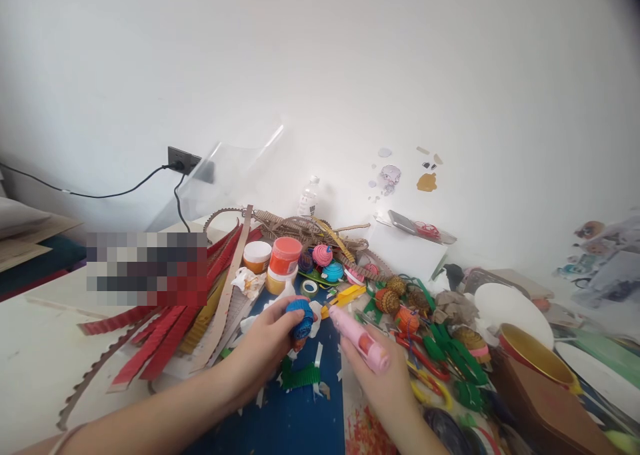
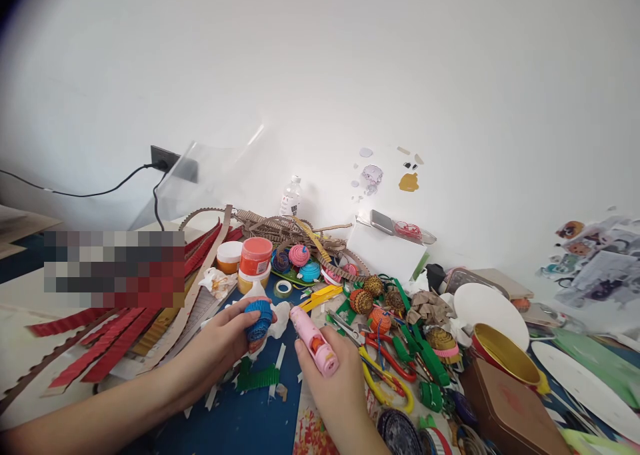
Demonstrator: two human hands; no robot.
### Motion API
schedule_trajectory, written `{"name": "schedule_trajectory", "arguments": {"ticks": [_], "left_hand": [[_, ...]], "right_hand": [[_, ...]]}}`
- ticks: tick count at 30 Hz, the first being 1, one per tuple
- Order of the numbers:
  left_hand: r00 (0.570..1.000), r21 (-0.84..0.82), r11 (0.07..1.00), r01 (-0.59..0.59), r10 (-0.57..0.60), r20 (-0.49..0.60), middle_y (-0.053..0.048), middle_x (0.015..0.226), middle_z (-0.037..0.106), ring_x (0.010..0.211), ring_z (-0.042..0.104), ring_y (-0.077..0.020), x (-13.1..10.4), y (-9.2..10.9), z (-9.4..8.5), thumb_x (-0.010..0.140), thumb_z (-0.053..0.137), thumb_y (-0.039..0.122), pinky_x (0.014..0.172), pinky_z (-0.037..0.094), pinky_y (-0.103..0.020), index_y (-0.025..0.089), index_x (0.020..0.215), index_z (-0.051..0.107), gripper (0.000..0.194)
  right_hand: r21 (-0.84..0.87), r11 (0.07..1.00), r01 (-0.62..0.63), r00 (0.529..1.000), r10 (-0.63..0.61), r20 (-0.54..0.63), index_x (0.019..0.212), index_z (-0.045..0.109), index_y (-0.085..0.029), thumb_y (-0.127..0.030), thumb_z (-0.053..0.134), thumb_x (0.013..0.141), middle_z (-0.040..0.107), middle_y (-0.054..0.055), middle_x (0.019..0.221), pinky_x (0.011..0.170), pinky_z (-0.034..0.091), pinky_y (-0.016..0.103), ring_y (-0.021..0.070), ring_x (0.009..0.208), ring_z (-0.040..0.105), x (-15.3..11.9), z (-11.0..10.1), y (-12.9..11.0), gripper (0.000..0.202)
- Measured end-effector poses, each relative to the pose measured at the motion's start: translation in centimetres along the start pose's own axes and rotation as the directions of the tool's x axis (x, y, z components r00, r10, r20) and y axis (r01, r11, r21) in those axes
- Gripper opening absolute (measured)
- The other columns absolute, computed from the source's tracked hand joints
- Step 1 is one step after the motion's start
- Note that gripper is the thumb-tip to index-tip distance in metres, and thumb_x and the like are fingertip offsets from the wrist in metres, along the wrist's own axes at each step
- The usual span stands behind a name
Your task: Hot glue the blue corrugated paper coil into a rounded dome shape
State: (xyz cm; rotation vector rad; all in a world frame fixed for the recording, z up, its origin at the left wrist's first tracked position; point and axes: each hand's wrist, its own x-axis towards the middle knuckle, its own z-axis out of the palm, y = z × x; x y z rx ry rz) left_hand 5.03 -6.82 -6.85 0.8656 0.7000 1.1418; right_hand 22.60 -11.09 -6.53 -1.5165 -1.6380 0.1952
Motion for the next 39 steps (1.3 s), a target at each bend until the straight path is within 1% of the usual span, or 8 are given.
{"name": "schedule_trajectory", "arguments": {"ticks": [7,14,18,22,28,32,36,39], "left_hand": [[1.000,-0.033,0.999,0.006,-0.006,0.015,0.000,0.075,0.057,0.058,0.046,-0.0098,-0.3,0.1,0.4,0.072,0.063,0.033,0.051,0.034,-0.022,0.018,0.101,0.056,0.033],[0.999,-0.068,0.997,0.036,-0.037,-0.007,0.000,0.075,0.056,0.058,0.047,-0.0098,-0.7,0.8,0.7,0.075,0.060,0.031,0.054,0.036,-0.024,0.019,0.101,0.053,0.030],[0.996,-0.098,0.994,0.041,-0.033,0.089,-0.001,0.076,0.060,0.066,0.056,-0.0137,-0.9,1.2,0.7,0.073,0.063,0.031,0.065,0.042,-0.027,0.021,0.102,0.053,0.032],[0.987,-0.139,0.985,0.097,-0.077,0.140,-0.003,0.079,0.064,0.083,0.060,-0.0201,-1.4,1.2,1.0,0.071,0.067,0.030,0.080,0.043,-0.033,0.021,0.099,0.055,0.032],[0.960,-0.210,0.964,0.166,-0.109,0.259,-0.004,0.089,0.063,0.084,0.060,-0.0196,-2.2,0.5,1.5,0.073,0.067,0.028,0.090,0.040,-0.038,0.022,0.098,0.055,0.028],[0.946,-0.144,0.973,0.180,-0.131,0.297,-0.003,0.090,0.059,0.088,0.057,-0.0194,-2.7,0.5,1.8,0.074,0.066,0.031,0.089,0.040,-0.037,0.023,0.097,0.053,0.027],[0.953,0.045,0.986,0.160,-0.167,0.253,-0.001,0.084,0.056,0.078,0.054,-0.0172,-2.7,0.2,1.5,0.075,0.064,0.034,0.074,0.043,-0.032,0.024,0.100,0.049,0.031],[0.964,0.199,0.976,0.089,-0.135,0.229,0.000,0.079,0.056,0.069,0.051,-0.0147,-2.1,-0.1,1.0,0.076,0.061,0.036,0.069,0.041,-0.029,0.023,0.103,0.047,0.033]], "right_hand": [[-0.016,1.000,-0.025,0.999,0.026,0.028,0.060,0.050,-0.018,-0.042,0.054,0.077,0.049,-0.002,0.055,0.048,0.035,0.023,0.0129,0.050,0.045,0.1,0.0,-0.1,0.029],[0.053,0.997,-0.054,0.998,0.053,0.026,0.074,0.063,-0.016,-0.041,0.056,0.077,0.061,0.003,0.065,0.054,0.042,0.025,0.0168,0.058,0.053,0.3,-0.2,0.1,0.026],[0.200,0.976,-0.082,0.997,0.083,0.008,0.083,0.065,-0.014,-0.038,0.059,0.076,0.064,0.005,0.071,0.055,0.045,0.026,0.0169,0.061,0.055,0.2,-0.2,-0.1,0.026],[0.406,0.903,-0.140,0.990,0.114,0.089,0.087,0.062,-0.016,-0.036,0.063,0.073,0.063,0.003,0.074,0.056,0.048,0.025,0.0153,0.061,0.057,-0.3,-0.2,-0.6,0.024],[0.421,0.901,-0.104,0.984,0.031,0.178,0.099,0.060,-0.019,-0.024,0.067,0.067,0.064,0.003,0.087,0.068,0.050,0.029,0.0188,0.076,0.061,-0.9,-0.2,-1.3,0.034],[0.364,0.925,-0.110,0.984,0.050,0.171,0.094,0.060,-0.018,-0.024,0.066,0.067,0.063,0.002,0.082,0.066,0.049,0.029,0.0191,0.073,0.061,-0.8,-0.2,-1.5,0.028],[0.343,0.933,-0.105,0.986,0.052,0.160,0.093,0.059,-0.018,-0.025,0.062,0.071,0.063,0.002,0.083,0.067,0.048,0.029,0.0188,0.075,0.060,-0.7,-0.4,-1.4,0.023],[0.321,0.943,-0.090,0.988,0.043,0.150,0.093,0.059,-0.018,-0.023,0.062,0.071,0.063,0.002,0.084,0.067,0.047,0.028,0.0182,0.075,0.059,-0.9,-0.4,-1.3,0.023]]}}
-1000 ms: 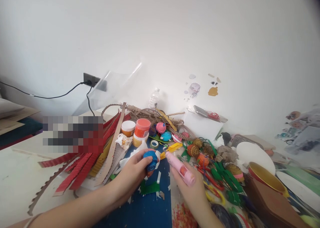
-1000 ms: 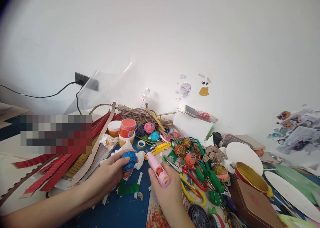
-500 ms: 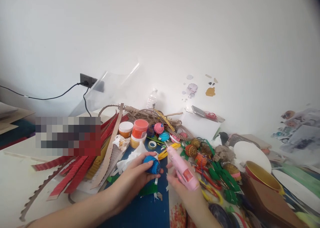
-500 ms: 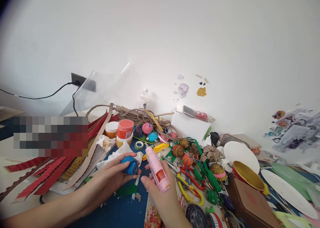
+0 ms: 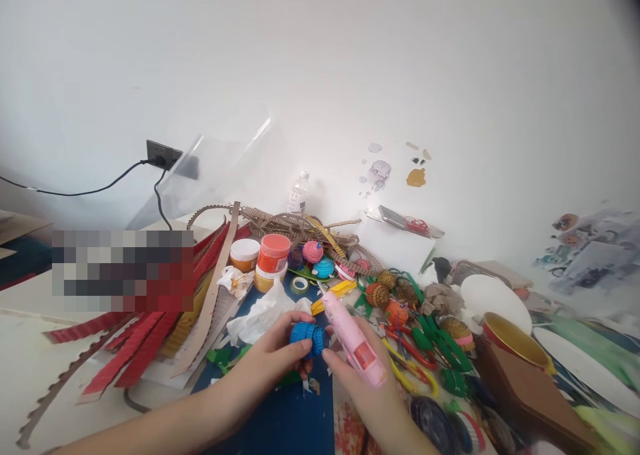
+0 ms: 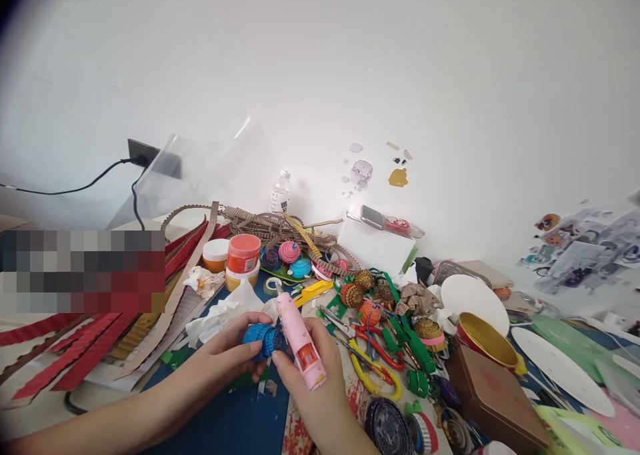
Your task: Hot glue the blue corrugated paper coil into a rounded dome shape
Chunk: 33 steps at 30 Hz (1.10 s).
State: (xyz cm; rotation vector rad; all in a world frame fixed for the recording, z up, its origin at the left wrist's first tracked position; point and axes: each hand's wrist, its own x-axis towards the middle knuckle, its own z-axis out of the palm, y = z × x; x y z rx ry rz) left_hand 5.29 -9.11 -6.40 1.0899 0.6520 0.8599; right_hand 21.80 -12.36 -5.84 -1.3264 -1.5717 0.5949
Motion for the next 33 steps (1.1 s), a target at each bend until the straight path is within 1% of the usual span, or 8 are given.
{"name": "schedule_trajectory", "arguments": {"ticks": [3,7,13,17,21,24,28,33], "left_hand": [[0.998,0.174,0.983,-0.062,0.061,0.008,0.001,0.078,0.055,0.065,0.048,-0.0141,0.4,-0.4,-0.6,0.076,0.058,0.040,0.066,0.039,-0.029,0.022,0.104,0.045,0.036],[0.991,0.317,0.939,-0.130,0.133,0.012,0.000,0.086,0.053,0.074,0.047,-0.0161,0.6,-0.7,-1.1,0.075,0.055,0.044,0.069,0.039,-0.029,0.021,0.103,0.045,0.038],[0.997,0.272,0.960,-0.065,0.055,0.045,0.005,0.067,0.049,0.058,0.043,-0.0126,0.4,-0.2,-0.4,0.075,0.052,0.048,0.059,0.035,-0.027,0.019,0.106,0.040,0.045],[0.998,0.212,0.977,-0.030,0.017,0.061,0.007,0.059,0.046,0.057,0.044,-0.0128,0.2,0.0,-0.1,0.075,0.052,0.048,0.061,0.035,-0.027,0.018,0.107,0.040,0.046],[0.995,0.239,0.967,-0.084,0.070,0.066,0.004,0.072,0.051,0.063,0.046,-0.0127,0.4,-0.3,-0.4,0.074,0.057,0.045,0.062,0.037,-0.026,0.019,0.105,0.044,0.042],[0.993,0.225,0.968,-0.109,0.095,0.072,0.000,0.087,0.053,0.078,0.050,-0.0162,0.7,-0.6,-0.7,0.074,0.059,0.041,0.068,0.041,-0.027,0.021,0.102,0.048,0.036],[0.984,0.249,0.954,-0.165,0.143,0.102,-0.001,0.091,0.055,0.094,0.050,-0.0210,0.9,-0.8,-0.9,0.076,0.058,0.036,0.080,0.041,-0.032,0.021,0.097,0.051,0.027],[0.974,0.315,0.922,-0.224,0.199,0.112,-0.002,0.092,0.057,0.097,0.051,-0.0223,1.0,-1.0,-1.2,0.073,0.056,0.025,0.086,0.039,-0.034,0.021,0.098,0.052,0.025]], "right_hand": [[0.003,1.000,0.011,1.000,-0.011,0.001,0.097,0.059,-0.019,-0.024,0.063,0.072,0.064,0.003,0.087,0.066,0.048,0.028,0.0188,0.077,0.060,-0.2,0.0,0.3,0.026],[-0.031,0.999,0.008,1.000,-0.008,0.002,0.100,0.058,-0.020,-0.027,0.065,0.071,0.063,0.003,0.091,0.069,0.048,0.030,0.0199,0.079,0.060,-0.4,0.1,0.7,0.031],[-0.104,0.993,0.054,0.998,-0.055,-0.007,0.096,0.058,-0.021,-0.029,0.065,0.071,0.063,0.002,0.086,0.066,0.047,0.028,0.0189,0.076,0.060,-0.4,0.1,0.6,0.027],[-0.150,0.985,0.087,0.994,-0.095,-0.045,0.090,0.058,-0.019,-0.029,0.062,0.073,0.062,0.002,0.080,0.062,0.047,0.026,0.0178,0.072,0.059,-0.2,0.1,0.5,0.020],[-0.162,0.980,0.118,0.990,-0.128,-0.053,0.090,0.057,-0.019,-0.029,0.060,0.075,0.062,0.002,0.079,0.060,0.047,0.025,0.0171,0.070,0.060,-0.1,0.0,0.3,0.018],[-0.168,0.974,0.153,0.985,-0.165,-0.055,0.094,0.056,-0.019,-0.029,0.060,0.076,0.062,0.002,0.081,0.058,0.047,0.024,0.0159,0.068,0.060,-0.2,-0.1,0.2,0.020],[-0.186,0.954,0.236,0.967,-0.249,-0.053,0.097,0.055,-0.020,-0.025,0.060,0.076,0.063,0.002,0.082,0.058,0.047,0.022,0.0158,0.071,0.061,-0.2,0.0,0.0,0.022],[-0.207,0.940,0.271,0.954,-0.291,-0.070,0.095,0.056,-0.021,-0.023,0.061,0.075,0.064,0.001,0.082,0.058,0.047,0.021,0.0157,0.071,0.061,-0.1,0.1,0.1,0.021]]}}
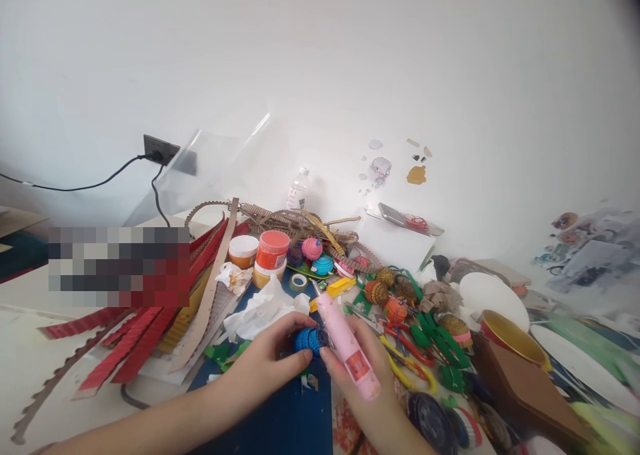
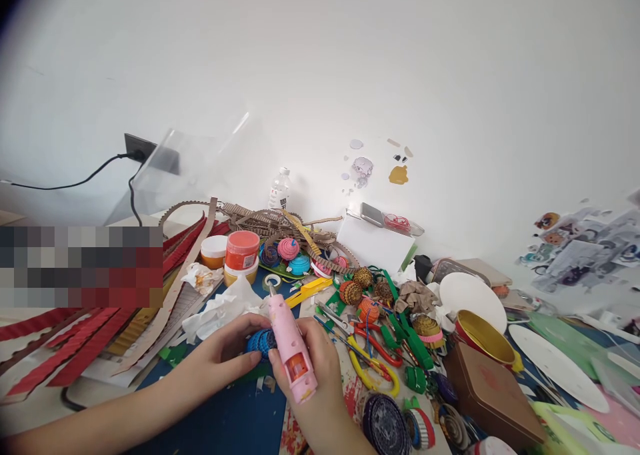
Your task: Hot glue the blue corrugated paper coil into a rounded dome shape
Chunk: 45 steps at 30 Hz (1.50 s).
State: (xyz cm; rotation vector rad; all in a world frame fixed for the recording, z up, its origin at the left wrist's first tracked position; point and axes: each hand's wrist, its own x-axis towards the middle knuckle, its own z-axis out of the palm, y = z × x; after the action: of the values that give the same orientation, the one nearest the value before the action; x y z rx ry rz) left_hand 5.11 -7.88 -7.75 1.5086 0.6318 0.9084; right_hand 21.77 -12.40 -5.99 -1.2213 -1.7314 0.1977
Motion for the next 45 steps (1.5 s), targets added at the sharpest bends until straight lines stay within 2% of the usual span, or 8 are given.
{"name": "schedule_trajectory", "arguments": {"ticks": [10,14,18,25,29,33,39,45], "left_hand": [[1.000,-0.057,0.998,-0.003,0.005,0.029,0.000,0.093,0.059,0.096,0.052,-0.0208,0.1,-0.2,0.2,0.065,0.055,0.015,0.084,0.041,-0.033,0.022,0.090,0.051,0.026],[0.996,-0.087,0.994,0.065,-0.070,-0.057,0.001,0.087,0.057,0.085,0.056,-0.0190,0.2,0.4,0.1,0.064,0.053,0.017,0.073,0.045,-0.031,0.022,0.090,0.049,0.027],[0.983,-0.214,0.970,0.117,-0.144,-0.116,0.002,0.083,0.055,0.064,0.059,-0.0164,0.3,1.5,-0.1,0.066,0.051,0.023,0.056,0.048,-0.031,0.023,0.093,0.044,0.028],[0.945,-0.192,0.981,0.020,-0.081,-0.318,0.004,0.064,0.055,0.062,0.050,-0.0151,0.3,2.5,-0.8,0.067,0.049,0.023,0.061,0.041,-0.029,0.020,0.106,0.047,0.039],[0.952,-0.274,0.962,-0.001,-0.083,-0.294,0.002,0.064,0.053,0.064,0.046,-0.0157,0.2,2.5,-0.7,0.067,0.045,0.022,0.062,0.037,-0.028,0.016,0.112,0.048,0.046],[0.956,-0.330,0.944,-0.024,-0.075,-0.282,-0.002,0.072,0.052,0.070,0.046,-0.0180,0.1,2.4,-0.6,0.077,0.041,0.031,0.061,0.035,-0.029,0.014,0.116,0.049,0.044],[0.965,-0.267,0.962,-0.050,-0.022,-0.262,-0.003,0.086,0.054,0.074,0.044,-0.0176,0.0,1.2,-1.3,0.084,0.038,0.033,0.066,0.035,-0.028,0.020,0.118,0.050,0.039],[0.960,-0.159,0.985,-0.063,0.016,-0.281,0.000,0.079,0.049,0.074,0.042,-0.0173,0.0,0.9,-1.7,0.087,0.037,0.039,0.066,0.035,-0.028,0.024,0.114,0.052,0.035]], "right_hand": [[0.004,1.000,0.024,0.997,-0.024,0.068,0.095,0.057,-0.022,-0.024,0.061,0.077,0.064,0.002,0.087,0.063,0.047,0.021,0.0161,0.077,0.061,0.1,-0.1,-0.2,0.019],[0.045,0.999,0.019,0.997,-0.022,0.075,0.089,0.059,-0.019,-0.031,0.060,0.077,0.064,0.003,0.082,0.060,0.047,0.024,0.0169,0.071,0.061,0.4,-0.7,0.3,0.017],[0.067,0.998,0.024,0.993,-0.031,0.110,0.073,0.061,-0.018,-0.039,0.053,0.081,0.061,0.002,0.064,0.053,0.044,0.026,0.0162,0.057,0.057,0.7,-1.5,0.8,0.024],[0.007,0.997,0.083,0.970,-0.082,0.230,0.064,0.060,-0.019,-0.051,0.047,0.081,0.057,0.001,0.057,0.051,0.040,0.026,0.0144,0.051,0.051,0.7,-1.8,0.7,0.038],[-0.003,0.997,0.073,0.965,-0.070,0.253,0.064,0.059,-0.019,-0.053,0.047,0.080,0.057,0.001,0.056,0.049,0.038,0.026,0.0143,0.051,0.050,0.5,-1.7,0.7,0.040],[-0.006,0.995,0.097,0.957,-0.092,0.274,0.064,0.060,-0.019,-0.051,0.048,0.080,0.057,0.001,0.058,0.051,0.037,0.026,0.0141,0.051,0.050,0.5,-1.7,0.7,0.038],[-0.053,0.992,0.111,0.957,-0.093,0.276,0.059,0.051,-0.019,-0.046,0.053,0.078,0.048,-0.002,0.053,0.048,0.032,0.024,0.0121,0.048,0.046,0.5,-1.6,0.9,0.033],[-0.084,0.992,0.097,0.968,-0.074,0.241,0.058,0.048,-0.020,-0.049,0.050,0.079,0.047,-0.002,0.053,0.047,0.033,0.024,0.0126,0.047,0.045,0.4,-1.3,0.6,0.035]]}}
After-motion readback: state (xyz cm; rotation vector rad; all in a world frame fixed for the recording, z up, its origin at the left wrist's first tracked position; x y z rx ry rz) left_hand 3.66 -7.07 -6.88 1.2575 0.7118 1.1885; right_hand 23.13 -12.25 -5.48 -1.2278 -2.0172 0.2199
